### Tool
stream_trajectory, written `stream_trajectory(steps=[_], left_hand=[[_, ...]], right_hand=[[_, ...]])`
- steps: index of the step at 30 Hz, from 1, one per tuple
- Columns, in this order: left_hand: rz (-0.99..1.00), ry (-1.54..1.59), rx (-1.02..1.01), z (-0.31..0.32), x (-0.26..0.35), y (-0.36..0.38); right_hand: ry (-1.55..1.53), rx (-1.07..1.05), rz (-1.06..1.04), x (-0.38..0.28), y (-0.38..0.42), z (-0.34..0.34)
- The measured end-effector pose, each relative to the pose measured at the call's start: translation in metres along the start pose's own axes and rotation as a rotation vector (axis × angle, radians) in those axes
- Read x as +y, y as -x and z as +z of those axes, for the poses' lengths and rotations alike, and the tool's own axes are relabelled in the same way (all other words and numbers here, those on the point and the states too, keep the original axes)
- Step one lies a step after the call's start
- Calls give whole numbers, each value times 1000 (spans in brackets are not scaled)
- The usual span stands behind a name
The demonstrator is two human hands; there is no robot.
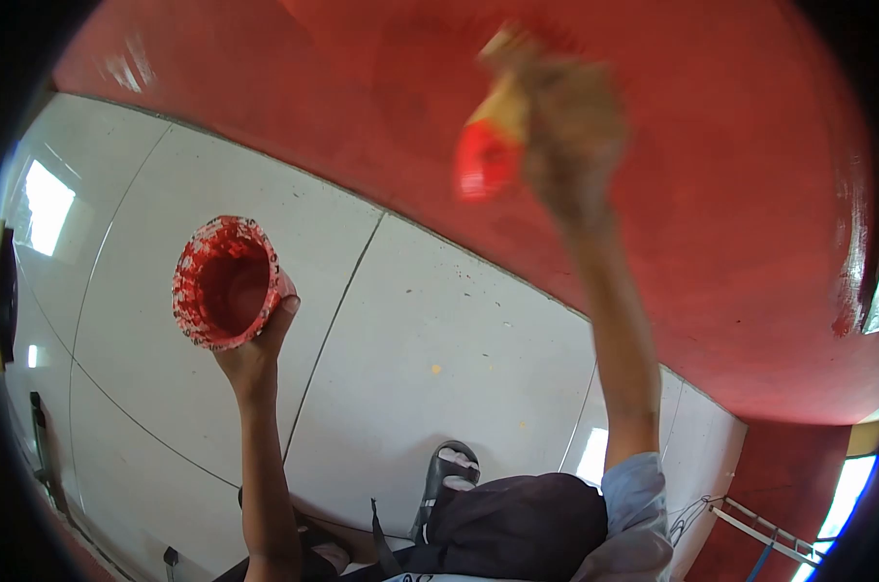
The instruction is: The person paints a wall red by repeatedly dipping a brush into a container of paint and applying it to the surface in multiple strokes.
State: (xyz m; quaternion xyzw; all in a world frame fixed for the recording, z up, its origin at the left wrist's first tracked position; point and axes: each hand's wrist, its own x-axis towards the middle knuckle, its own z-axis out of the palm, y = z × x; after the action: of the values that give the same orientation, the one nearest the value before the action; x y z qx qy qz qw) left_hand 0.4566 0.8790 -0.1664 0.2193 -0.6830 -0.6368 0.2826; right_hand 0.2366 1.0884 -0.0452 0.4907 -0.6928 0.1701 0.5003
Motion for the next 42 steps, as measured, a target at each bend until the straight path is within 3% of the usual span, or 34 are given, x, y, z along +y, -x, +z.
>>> stream_trajectory(steps=[2, 5, 8, 11, 13, 14, 16, 18, 19, 21, 23, 25, 27, 28, 30, 32, 35, 36, 38, 41, 42], left_hand=[[21, 24, 33, 3, 6, -1], [24, 27, 57, 5, 8, 0], [54, 38, 10, 3, 8, 3], [101, 48, -5, 0, 1, 0], [85, -11, 30, -1, 7, 1], [78, -38, 49, 0, 8, 2], [73, -52, 60, 2, 3, -1], [38, -43, 6, 1, 5, -3], [48, -37, 12, 4, 8, 0], [74, -21, 34, 4, 14, 1], [133, -30, 47, 3, 13, 4], [141, -28, 44, 0, 13, 5], [96, -15, 4, -2, 15, 7], [69, 12, -31, -3, 13, 8], [29, 77, -95, -5, 8, 7], [51, 62, -103, 4, 10, 9], [28, -7, -167, 5, 8, 11], [9, -39, -199, 3, 7, 13], [16, -55, -197, 2, 9, 12], [-3, -33, -207, -3, 8, 11], [-10, -25, -204, -2, 8, 11]], right_hand=[[360, 96, -47, -22, -43, -22], [229, -18, -175, -2, 8, -2], [49, -491, -39, -48, 105, 34], [-83, -561, 19, -58, 115, 26], [246, -474, -18, -19, 72, -1], [105, -300, 158, 5, 61, -18], [91, -46, 180, 18, 31, -40], [336, 94, -109, 7, 2, -56], [287, -101, 3, -4, 23, -55], [182, -440, 18, -30, 88, -33], [206, -665, -164, -56, 133, -16], [-40, -580, 19, -52, 128, -20], [-331, -442, 378, -24, 61, -47], [56, -333, 235, -5, 38, -61], [238, -67, 168, -16, -35, -83], [337, 17, -78, -5, -26, -90], [329, -261, -74, -22, 37, -70], [154, -478, -50, -20, 77, -59], [148, -702, -7, -62, 97, -47], [-104, -525, 95, -44, 94, -51], [93, -507, 36, -25, 83, -62]])
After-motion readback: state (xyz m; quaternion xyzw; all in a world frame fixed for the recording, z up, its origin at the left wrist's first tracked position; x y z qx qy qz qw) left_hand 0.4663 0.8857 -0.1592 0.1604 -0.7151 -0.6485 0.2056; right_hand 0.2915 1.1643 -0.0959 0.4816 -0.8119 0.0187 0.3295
